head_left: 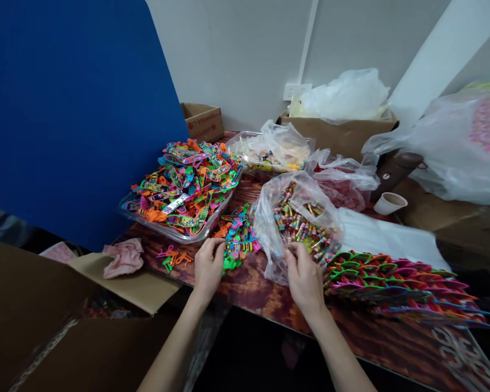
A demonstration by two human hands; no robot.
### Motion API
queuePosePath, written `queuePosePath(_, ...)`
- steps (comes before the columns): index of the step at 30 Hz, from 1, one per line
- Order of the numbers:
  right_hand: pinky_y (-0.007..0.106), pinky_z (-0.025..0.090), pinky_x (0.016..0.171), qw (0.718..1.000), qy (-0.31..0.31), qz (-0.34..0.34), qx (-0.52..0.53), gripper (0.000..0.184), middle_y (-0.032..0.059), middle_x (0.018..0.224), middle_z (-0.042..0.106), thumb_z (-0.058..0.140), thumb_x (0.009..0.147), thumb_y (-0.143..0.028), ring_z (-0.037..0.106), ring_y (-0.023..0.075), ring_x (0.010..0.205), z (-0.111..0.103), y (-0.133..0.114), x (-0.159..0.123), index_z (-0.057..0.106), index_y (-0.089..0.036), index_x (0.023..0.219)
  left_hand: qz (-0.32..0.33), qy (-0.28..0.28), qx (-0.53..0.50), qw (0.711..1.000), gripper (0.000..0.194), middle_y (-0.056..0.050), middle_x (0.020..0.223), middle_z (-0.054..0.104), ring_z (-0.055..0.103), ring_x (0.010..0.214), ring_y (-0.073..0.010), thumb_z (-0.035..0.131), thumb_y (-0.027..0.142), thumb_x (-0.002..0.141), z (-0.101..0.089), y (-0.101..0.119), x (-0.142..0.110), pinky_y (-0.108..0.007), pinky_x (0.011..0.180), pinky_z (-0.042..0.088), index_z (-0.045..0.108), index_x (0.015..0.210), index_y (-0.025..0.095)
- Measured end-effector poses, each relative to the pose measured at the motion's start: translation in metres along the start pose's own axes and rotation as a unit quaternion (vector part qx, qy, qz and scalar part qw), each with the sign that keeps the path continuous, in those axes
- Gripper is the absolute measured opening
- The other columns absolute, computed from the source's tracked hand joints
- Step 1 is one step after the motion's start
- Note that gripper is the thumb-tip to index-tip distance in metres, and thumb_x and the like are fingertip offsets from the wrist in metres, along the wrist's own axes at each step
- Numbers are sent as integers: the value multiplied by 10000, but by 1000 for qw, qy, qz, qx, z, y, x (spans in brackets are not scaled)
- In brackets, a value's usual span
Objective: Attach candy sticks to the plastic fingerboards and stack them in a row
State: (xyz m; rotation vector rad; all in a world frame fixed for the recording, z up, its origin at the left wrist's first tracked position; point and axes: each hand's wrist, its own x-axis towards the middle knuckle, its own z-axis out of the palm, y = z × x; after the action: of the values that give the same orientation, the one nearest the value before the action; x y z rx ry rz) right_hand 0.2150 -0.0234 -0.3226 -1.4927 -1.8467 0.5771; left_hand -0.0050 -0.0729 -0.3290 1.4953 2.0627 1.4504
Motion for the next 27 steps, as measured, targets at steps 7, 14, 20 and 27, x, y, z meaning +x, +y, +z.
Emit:
queuePosePath(7, 225, 363, 512, 928, -150, 80, 330, 288, -42, 607, 550, 501, 863, -455, 509, 128, 542, 4, -15, -10, 504, -189, 976, -24, -75, -134, 988, 150, -23, 800, 646, 595, 741, -161, 561, 283, 855, 6, 36, -10, -252, 679, 453, 684, 873, 199)
queuePosePath(14, 184, 287, 424, 867, -145, 159, 449, 321, -49, 555, 528, 670, 761, -448, 426, 82, 462, -5, -18, -24, 492, -184, 721, -152, -94, -308, 934, 225, 0, 784, 604, 531, 630, -112, 643, 344, 800, 21, 53, -23, -214, 588, 431, 648, 963, 189)
queuePosePath(20, 181, 355, 474, 861, -39, 152, 484, 278, -46, 616, 528, 674, 768, -406, 466, 96, 537, 6, -28, -33, 500, -190, 746, -252, -89, -426, 864, 313, -10, 818, 610, 558, 699, -112, 681, 413, 780, 56, 71, -60, -219, 664, 448, 625, 943, 153)
queuePosePath(27, 217, 476, 534, 887, -41, 149, 434, 325, 8, 769, 618, 650, 808, -445, 562, 133, 629, 5, -16, -44, 618, -175, 986, -330, -148, -532, 766, 351, -7, 611, 584, 524, 559, -100, 749, 433, 709, 55, 73, -46, -209, 544, 414, 624, 663, 108)
